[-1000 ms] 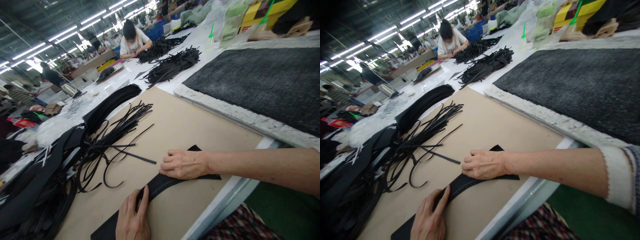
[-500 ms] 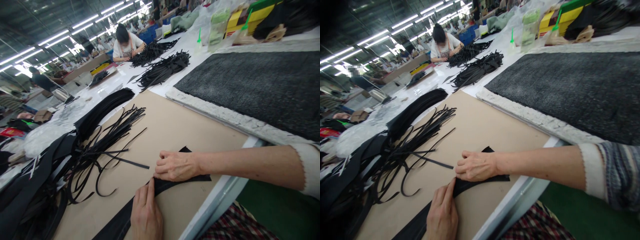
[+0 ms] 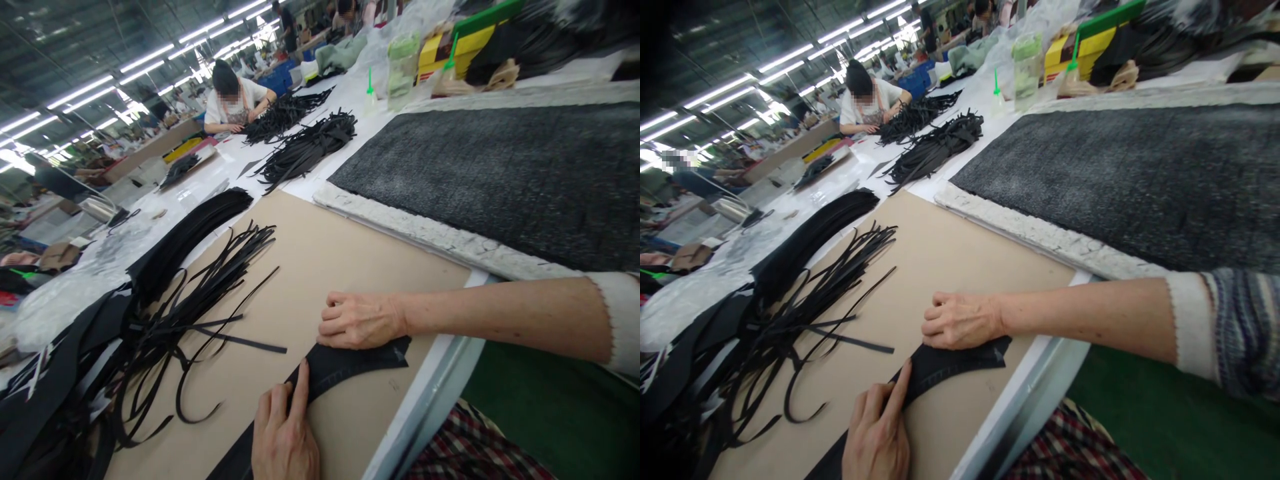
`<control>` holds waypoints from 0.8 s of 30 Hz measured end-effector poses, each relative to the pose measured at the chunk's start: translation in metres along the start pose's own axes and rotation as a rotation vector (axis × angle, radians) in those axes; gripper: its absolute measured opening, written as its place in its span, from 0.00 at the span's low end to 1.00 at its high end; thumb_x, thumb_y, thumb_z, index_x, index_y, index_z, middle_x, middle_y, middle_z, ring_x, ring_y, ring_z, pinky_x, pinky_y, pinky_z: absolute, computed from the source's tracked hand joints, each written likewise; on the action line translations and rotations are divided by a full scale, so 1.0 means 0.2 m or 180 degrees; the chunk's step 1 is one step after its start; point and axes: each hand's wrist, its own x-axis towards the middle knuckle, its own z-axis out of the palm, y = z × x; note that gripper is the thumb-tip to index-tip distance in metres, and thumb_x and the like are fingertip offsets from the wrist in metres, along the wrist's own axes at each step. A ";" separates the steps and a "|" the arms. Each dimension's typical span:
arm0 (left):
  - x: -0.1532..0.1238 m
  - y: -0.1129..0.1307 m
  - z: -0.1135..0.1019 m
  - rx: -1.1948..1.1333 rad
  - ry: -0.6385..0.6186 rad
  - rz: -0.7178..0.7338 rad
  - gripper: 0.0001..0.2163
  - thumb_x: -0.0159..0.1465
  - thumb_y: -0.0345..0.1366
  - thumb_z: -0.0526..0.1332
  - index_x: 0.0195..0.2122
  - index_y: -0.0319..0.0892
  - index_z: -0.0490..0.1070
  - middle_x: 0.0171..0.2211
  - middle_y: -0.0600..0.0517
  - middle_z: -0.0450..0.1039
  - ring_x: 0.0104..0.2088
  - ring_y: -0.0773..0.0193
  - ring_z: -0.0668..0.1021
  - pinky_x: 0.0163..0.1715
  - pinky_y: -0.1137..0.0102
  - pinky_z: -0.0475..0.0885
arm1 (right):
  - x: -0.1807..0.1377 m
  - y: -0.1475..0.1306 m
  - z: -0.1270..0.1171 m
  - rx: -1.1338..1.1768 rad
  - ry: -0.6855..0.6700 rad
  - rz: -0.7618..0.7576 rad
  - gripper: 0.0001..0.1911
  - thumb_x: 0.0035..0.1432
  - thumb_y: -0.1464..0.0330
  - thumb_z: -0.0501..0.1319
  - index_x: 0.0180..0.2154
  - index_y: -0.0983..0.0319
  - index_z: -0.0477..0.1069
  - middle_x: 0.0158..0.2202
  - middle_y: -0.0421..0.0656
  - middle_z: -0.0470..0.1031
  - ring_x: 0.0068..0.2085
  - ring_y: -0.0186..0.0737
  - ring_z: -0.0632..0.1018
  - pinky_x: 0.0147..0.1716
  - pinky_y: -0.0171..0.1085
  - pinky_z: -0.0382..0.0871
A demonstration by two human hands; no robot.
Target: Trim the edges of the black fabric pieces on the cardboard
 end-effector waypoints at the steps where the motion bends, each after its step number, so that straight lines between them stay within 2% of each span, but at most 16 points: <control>1: 0.00 0.00 0.00 0.0031 -0.0011 0.0021 0.33 0.60 0.19 0.52 0.66 0.47 0.50 0.36 0.51 0.66 0.36 0.61 0.68 0.43 0.63 0.68 | 0.00 0.00 0.00 0.0008 -0.0002 0.0006 0.07 0.70 0.74 0.55 0.42 0.66 0.71 0.34 0.42 0.68 0.36 0.39 0.67 0.39 0.42 0.59; 7: 0.03 0.01 -0.02 0.0179 -0.0110 -0.0047 0.30 0.59 0.18 0.52 0.62 0.45 0.58 0.33 0.52 0.65 0.35 0.60 0.68 0.40 0.64 0.67 | -0.05 0.02 0.01 -0.0027 0.0004 0.0028 0.07 0.70 0.73 0.54 0.44 0.67 0.71 0.35 0.43 0.67 0.37 0.40 0.68 0.39 0.42 0.59; 10: 0.05 0.03 -0.02 0.0199 0.0057 -0.0010 0.26 0.61 0.20 0.51 0.59 0.43 0.61 0.38 0.49 0.67 0.38 0.60 0.70 0.41 0.65 0.67 | -0.08 0.02 0.00 -0.0066 -0.0050 0.0068 0.08 0.70 0.73 0.53 0.44 0.68 0.71 0.35 0.43 0.67 0.37 0.40 0.68 0.40 0.42 0.59; 13: 0.08 0.04 -0.01 0.0207 0.0255 0.0164 0.22 0.61 0.20 0.50 0.56 0.40 0.63 0.47 0.46 0.68 0.45 0.59 0.71 0.45 0.65 0.67 | -0.10 0.03 -0.03 -0.0082 -0.0076 0.0077 0.09 0.71 0.74 0.53 0.44 0.67 0.71 0.34 0.43 0.67 0.37 0.40 0.68 0.40 0.42 0.59; 17: 0.13 0.06 -0.01 0.0315 0.0272 0.0473 0.18 0.62 0.20 0.50 0.53 0.37 0.65 0.43 0.47 0.71 0.43 0.60 0.72 0.45 0.65 0.66 | -0.12 0.05 -0.06 -0.0094 -0.0103 0.0040 0.09 0.70 0.74 0.53 0.43 0.68 0.71 0.34 0.43 0.68 0.37 0.40 0.68 0.42 0.42 0.59; 20: 0.16 0.10 -0.04 0.0445 -0.0022 0.0317 0.26 0.59 0.19 0.52 0.59 0.39 0.60 0.36 0.51 0.70 0.38 0.60 0.70 0.43 0.64 0.65 | -0.14 0.06 -0.07 -0.0106 -0.0180 0.0060 0.09 0.70 0.75 0.52 0.43 0.68 0.71 0.35 0.44 0.68 0.38 0.41 0.68 0.44 0.42 0.59; 22: 0.18 0.13 -0.05 0.0531 -0.0154 0.0271 0.31 0.58 0.19 0.53 0.63 0.42 0.56 0.35 0.52 0.69 0.37 0.59 0.69 0.41 0.63 0.65 | -0.16 0.06 -0.08 -0.0096 -0.0227 0.0106 0.10 0.70 0.75 0.52 0.44 0.68 0.71 0.35 0.44 0.68 0.38 0.41 0.68 0.44 0.42 0.59; 24: 0.20 0.15 -0.07 0.0602 -0.0176 0.0283 0.32 0.57 0.19 0.54 0.63 0.43 0.56 0.36 0.52 0.68 0.36 0.59 0.68 0.41 0.63 0.64 | -0.18 0.06 -0.09 -0.0090 -0.0258 0.0151 0.10 0.70 0.75 0.51 0.44 0.68 0.71 0.35 0.45 0.68 0.38 0.41 0.69 0.45 0.42 0.58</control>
